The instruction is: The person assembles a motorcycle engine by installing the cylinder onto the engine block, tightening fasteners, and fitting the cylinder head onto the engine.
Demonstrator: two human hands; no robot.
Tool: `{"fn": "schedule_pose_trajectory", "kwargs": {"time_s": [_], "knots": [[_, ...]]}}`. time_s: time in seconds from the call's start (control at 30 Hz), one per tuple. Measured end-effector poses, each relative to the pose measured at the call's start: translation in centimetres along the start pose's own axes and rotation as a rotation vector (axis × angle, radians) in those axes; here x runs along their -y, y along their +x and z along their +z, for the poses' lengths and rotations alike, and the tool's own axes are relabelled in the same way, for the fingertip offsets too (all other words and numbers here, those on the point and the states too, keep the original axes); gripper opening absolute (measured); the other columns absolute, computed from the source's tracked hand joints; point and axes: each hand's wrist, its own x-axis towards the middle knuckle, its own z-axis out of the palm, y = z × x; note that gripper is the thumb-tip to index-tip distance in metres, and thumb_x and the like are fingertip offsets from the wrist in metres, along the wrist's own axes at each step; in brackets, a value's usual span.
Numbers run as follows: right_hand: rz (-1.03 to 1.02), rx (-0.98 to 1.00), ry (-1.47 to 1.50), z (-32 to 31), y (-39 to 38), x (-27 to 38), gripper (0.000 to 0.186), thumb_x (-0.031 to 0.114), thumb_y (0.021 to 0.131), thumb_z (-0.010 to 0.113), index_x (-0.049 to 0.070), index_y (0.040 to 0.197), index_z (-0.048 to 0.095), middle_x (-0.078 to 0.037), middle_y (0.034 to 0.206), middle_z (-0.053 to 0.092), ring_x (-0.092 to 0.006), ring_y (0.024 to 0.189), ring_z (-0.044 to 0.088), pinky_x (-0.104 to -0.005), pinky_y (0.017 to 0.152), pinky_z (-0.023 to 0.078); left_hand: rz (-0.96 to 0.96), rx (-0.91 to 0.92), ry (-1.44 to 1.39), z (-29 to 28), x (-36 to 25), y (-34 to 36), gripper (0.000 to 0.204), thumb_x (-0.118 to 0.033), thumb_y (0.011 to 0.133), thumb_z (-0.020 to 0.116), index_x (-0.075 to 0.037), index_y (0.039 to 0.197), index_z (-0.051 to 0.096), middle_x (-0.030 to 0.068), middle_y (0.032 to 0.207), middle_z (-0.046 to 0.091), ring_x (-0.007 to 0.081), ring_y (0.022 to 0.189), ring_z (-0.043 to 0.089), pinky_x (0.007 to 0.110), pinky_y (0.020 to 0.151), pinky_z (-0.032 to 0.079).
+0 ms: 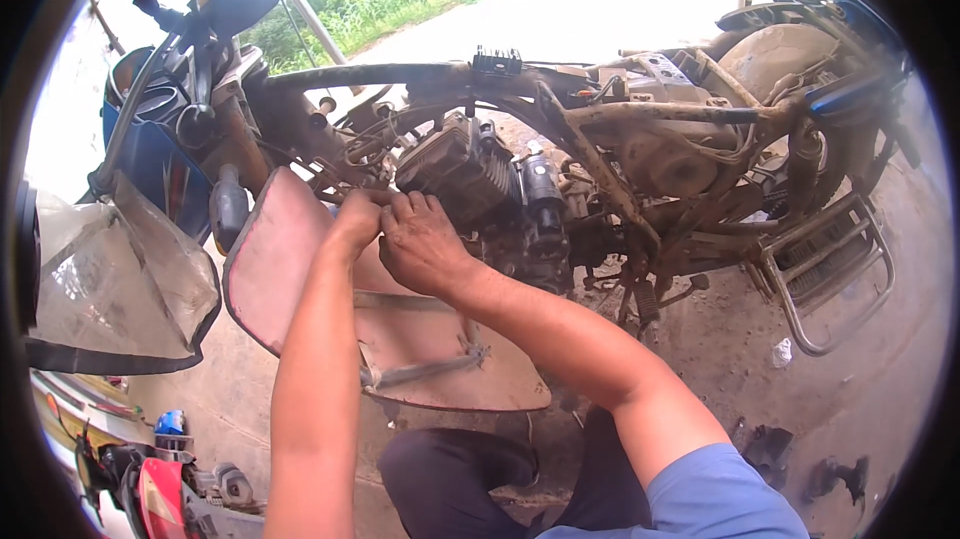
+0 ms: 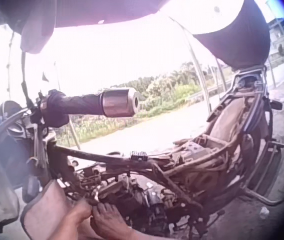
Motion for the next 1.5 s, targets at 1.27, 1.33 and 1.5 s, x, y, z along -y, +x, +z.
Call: {"fn": "schedule_pose_trajectory", "kwargs": {"time_s": [1.27, 1.33, 1.5], "knots": [[-0.556, 0.469, 0.715, 4.1, 4.6, -1.1, 0.047, 0.04, 0.101, 0.053, -0.002, 0.121, 0.061, -0.025, 0.118, 0.065, -0.0444, 0.116, 0.06, -0.0523, 0.102, 0.048, 0.176, -0.821, -0.634, 6.4, 1.9, -26.3, 0.076, -0.032, 0.096, 0.074, 0.005, 0.151, 0.035, 0.016, 0.146, 0.049, 0.0322, 0.135, 0.05, 0.047, 0.112, 0.042], [-0.56, 0.461, 0.69, 4.3, 5.1, -1.5, 0.046, 0.039, 0.1, 0.054, -0.002, 0.119, 0.062, -0.025, 0.115, 0.066, -0.0443, 0.114, 0.061, -0.0528, 0.1, 0.049, 0.043, -0.741, -0.681, 5.9, 2.2, -25.3, 0.084, -0.022, 0.094, 0.077, 0.004, 0.157, 0.028, 0.0189, 0.156, 0.042, 0.031, 0.139, 0.047, 0.043, 0.116, 0.039], [-0.516, 0.411, 0.651, 5.4, 4.6, -0.5, 0.039, 0.034, 0.098, 0.056, -0.002, 0.111, 0.06, -0.021, 0.106, 0.063, -0.0408, 0.106, 0.06, -0.0511, 0.095, 0.049, 0.032, -0.823, -0.609, 6.6, 1.7, -24.3, 0.076, -0.014, 0.095, 0.074, 0.004, 0.156, 0.03, 0.0194, 0.153, 0.044, 0.0312, 0.137, 0.048, 0.044, 0.115, 0.04]]}}
